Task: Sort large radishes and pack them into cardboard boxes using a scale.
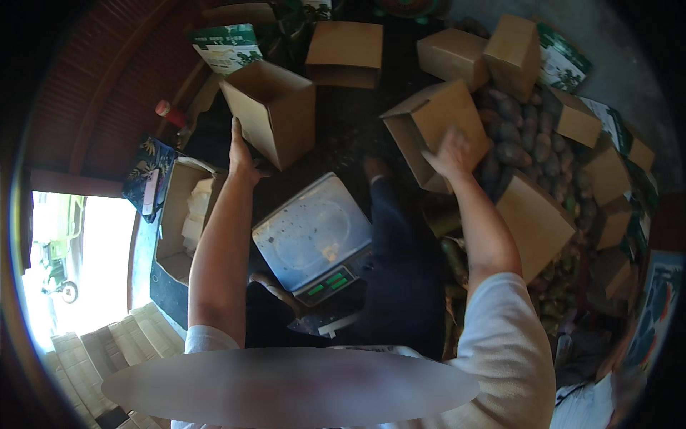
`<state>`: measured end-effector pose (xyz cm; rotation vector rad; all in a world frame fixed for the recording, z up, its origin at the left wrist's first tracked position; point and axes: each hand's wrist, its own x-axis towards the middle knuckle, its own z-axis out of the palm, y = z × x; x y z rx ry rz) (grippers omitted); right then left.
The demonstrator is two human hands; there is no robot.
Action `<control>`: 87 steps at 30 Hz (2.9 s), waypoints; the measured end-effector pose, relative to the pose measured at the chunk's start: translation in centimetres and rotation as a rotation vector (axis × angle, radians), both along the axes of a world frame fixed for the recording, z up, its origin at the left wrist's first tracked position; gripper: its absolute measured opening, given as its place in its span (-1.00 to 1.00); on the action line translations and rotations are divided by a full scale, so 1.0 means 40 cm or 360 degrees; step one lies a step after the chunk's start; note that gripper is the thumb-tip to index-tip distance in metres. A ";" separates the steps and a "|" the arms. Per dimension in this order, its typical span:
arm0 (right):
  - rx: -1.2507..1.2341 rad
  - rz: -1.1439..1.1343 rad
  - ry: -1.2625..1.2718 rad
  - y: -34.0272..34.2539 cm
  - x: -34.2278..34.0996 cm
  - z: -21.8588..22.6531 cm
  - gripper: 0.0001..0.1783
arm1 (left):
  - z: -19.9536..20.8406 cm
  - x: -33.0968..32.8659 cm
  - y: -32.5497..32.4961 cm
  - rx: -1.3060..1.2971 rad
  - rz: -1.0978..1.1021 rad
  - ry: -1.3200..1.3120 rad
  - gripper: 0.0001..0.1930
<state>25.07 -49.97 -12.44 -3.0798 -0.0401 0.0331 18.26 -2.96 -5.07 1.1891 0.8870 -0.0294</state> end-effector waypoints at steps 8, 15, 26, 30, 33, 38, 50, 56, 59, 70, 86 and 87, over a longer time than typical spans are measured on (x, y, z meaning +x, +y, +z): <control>-0.0055 -0.0197 0.0201 0.031 -0.089 -0.148 0.12 | -0.059 0.237 0.071 0.2883 -0.0064 -0.0124 0.34; -0.0351 -0.0107 -0.0370 -0.178 0.111 0.013 -0.40 | 0.002 0.408 0.428 0.3094 0.0256 -0.0031 0.36; 0.0494 0.0410 -0.0369 0.166 0.303 0.340 -0.61 | -0.117 0.510 0.542 0.3042 -0.1115 0.0112 0.01; 0.0640 0.0589 -0.0098 0.411 0.379 0.241 -0.58 | -0.131 0.536 0.449 0.3006 -0.1588 0.0685 -0.01; 0.0890 0.0707 0.0235 0.600 0.386 0.148 -0.64 | -0.170 0.521 0.496 0.2895 -0.1664 0.0618 0.08; 0.0968 0.0726 0.0620 0.816 0.305 0.024 -0.60 | -0.176 0.436 0.639 0.2844 -0.1830 0.0056 0.00; 0.0166 0.0456 0.0208 -0.069 0.120 0.074 -0.57 | -0.215 0.312 0.834 0.2172 -0.1646 -0.0477 -0.47; -0.0600 -0.0007 0.0077 -0.519 -0.176 0.166 -0.32 | -0.149 0.098 0.740 0.2368 -0.1617 -0.0766 -0.50; -0.0708 0.0506 0.0064 -0.410 -0.205 0.133 -0.17 | -0.053 -0.018 0.519 0.2604 -0.1782 -0.0661 -0.51; 0.0808 -0.1180 -0.0287 -0.949 -0.667 -0.094 -0.04 | 0.254 -0.427 0.266 0.2334 -0.1524 -0.0424 -0.48; 0.0158 0.1021 -0.0282 0.150 -0.378 0.864 -0.50 | 0.156 -0.487 0.281 0.1919 -0.1133 -0.0067 -0.39; 0.0163 0.1215 -0.0269 0.220 -0.369 0.850 -0.50 | 0.075 -0.476 0.284 0.2264 -0.1340 0.0004 -0.39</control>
